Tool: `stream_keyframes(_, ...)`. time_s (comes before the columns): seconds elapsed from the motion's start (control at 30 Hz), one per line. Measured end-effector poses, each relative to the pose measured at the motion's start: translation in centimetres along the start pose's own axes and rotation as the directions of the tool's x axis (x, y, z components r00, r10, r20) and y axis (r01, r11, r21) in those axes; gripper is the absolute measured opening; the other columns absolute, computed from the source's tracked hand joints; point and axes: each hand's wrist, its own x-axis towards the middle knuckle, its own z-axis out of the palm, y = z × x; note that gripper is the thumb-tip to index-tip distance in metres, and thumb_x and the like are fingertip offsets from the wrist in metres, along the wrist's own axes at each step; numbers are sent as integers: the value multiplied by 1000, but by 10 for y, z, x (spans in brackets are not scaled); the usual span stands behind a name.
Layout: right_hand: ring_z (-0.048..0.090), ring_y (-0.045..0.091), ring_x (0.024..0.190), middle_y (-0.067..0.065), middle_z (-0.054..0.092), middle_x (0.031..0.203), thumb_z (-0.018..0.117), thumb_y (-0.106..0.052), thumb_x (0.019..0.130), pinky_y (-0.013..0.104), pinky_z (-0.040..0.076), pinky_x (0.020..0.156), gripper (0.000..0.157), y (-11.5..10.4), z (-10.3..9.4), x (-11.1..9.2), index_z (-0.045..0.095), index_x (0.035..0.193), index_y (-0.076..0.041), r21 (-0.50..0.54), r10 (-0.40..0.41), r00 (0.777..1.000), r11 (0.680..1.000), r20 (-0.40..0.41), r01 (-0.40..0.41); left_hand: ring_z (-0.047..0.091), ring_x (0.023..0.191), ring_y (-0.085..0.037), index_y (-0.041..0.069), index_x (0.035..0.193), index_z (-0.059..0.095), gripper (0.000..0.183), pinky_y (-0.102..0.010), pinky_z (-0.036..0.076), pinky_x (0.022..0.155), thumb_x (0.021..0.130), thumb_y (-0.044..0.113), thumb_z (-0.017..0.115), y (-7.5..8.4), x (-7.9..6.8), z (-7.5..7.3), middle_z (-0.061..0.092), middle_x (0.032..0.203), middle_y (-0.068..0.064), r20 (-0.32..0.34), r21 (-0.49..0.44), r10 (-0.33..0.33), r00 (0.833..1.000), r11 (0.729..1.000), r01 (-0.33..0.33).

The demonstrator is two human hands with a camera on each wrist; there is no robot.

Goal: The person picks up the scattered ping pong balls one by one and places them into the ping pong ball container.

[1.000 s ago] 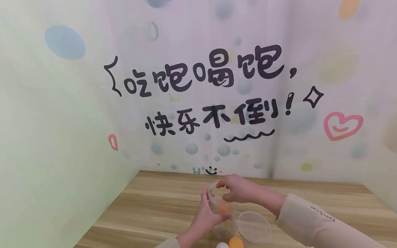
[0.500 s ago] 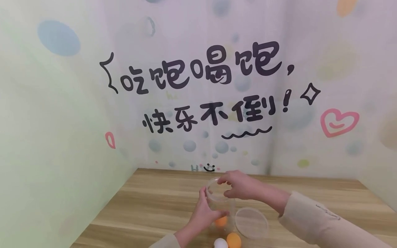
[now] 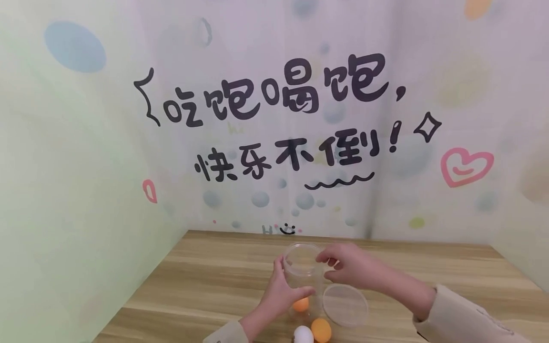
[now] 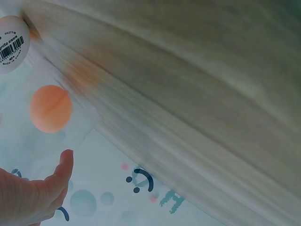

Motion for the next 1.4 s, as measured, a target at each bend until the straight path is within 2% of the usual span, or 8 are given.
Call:
stream_keyframes(0.27, 51, 4, 69, -3, 60, 78, 69, -5, 73, 19, 46, 59, 16, 16, 35, -23, 67, 88, -7, -29, -58, 998, 998, 21, 58, 45, 116, -38, -2, 136, 21, 99, -53, 38, 94, 65, 29, 83, 2, 1, -1, 43, 129, -27, 1, 9, 8, 1000, 1000, -8)
stream_keyframes(0.6, 44, -2, 66, -10, 55, 77, 78, -19, 66, 13, 38, 57, 26, 30, 92, -35, 68, 90, -14, -121, -78, 995, 989, 70, 86, 46, 115, -37, 0, 138, 19, 102, -54, 38, 94, 64, 29, 83, 4, 1, -2, 42, 132, -25, 9, 5, -11, 1000, 1000, 11)
stream_keyframes(0.77, 42, -2, 70, -8, 57, 83, 77, -17, 71, 16, 41, 61, 23, 30, 104, -35, 67, 90, -10, -10, -49, 991, 999, 126, 51, 46, 115, -37, 0, 138, 19, 101, -54, 38, 94, 64, 27, 83, 4, 1, -3, 42, 132, -25, 7, -2, -11, 1000, 1000, 11)
stream_keyframes(1.0, 42, -2, 70, -11, 55, 81, 76, -12, 70, 18, 41, 62, 24, 30, 105, -34, 66, 91, -9, 37, 17, 987, 999, 157, -23, 46, 115, -38, -1, 138, 19, 103, -54, 38, 94, 64, 30, 83, 3, 1, -2, 42, 132, -25, 3, 12, -20, 1000, 1000, 20)
stream_keyframes(1.1, 41, -2, 67, -12, 53, 79, 75, -7, 66, 17, 39, 58, 25, 30, 102, -35, 66, 90, -9, 19, 25, 991, 999, 132, -28, 46, 116, -38, -1, 138, 19, 104, -54, 38, 94, 63, 30, 83, 2, 0, -2, 41, 132, -26, 0, 16, -21, 1000, 1000, 21)
stream_keyframes(1.17, 39, -2, 65, -13, 51, 76, 75, -10, 63, 16, 36, 57, 26, 31, 99, -34, 66, 87, -12, -56, 10, 995, 998, 101, -4, 45, 116, -38, -1, 138, 19, 104, -54, 38, 94, 63, 31, 84, 1, 0, -2, 41, 132, -26, -2, 19, -19, 1000, 1000, 19)
stream_keyframes(1.27, 39, -2, 64, -13, 52, 73, 76, -9, 58, 15, 35, 56, 26, 33, 88, -30, 65, 82, -12, -123, -62, 997, 990, 49, 68, 45, 116, -39, -1, 137, 20, 104, -54, 38, 93, 62, 32, 84, 0, -1, -2, 42, 132, -26, -6, 23, -16, 1000, 1000, 16)
stream_keyframes(1.4, 39, -1, 62, -9, 52, 72, 71, -1, 59, 15, 36, 54, 25, 29, 59, -23, 65, 83, -7, -53, -40, 997, 998, 63, 44, 45, 116, -39, -1, 136, 21, 103, -55, 38, 93, 62, 31, 84, 0, -2, -2, 42, 131, -26, -5, 17, -18, 1000, 1000, 18)
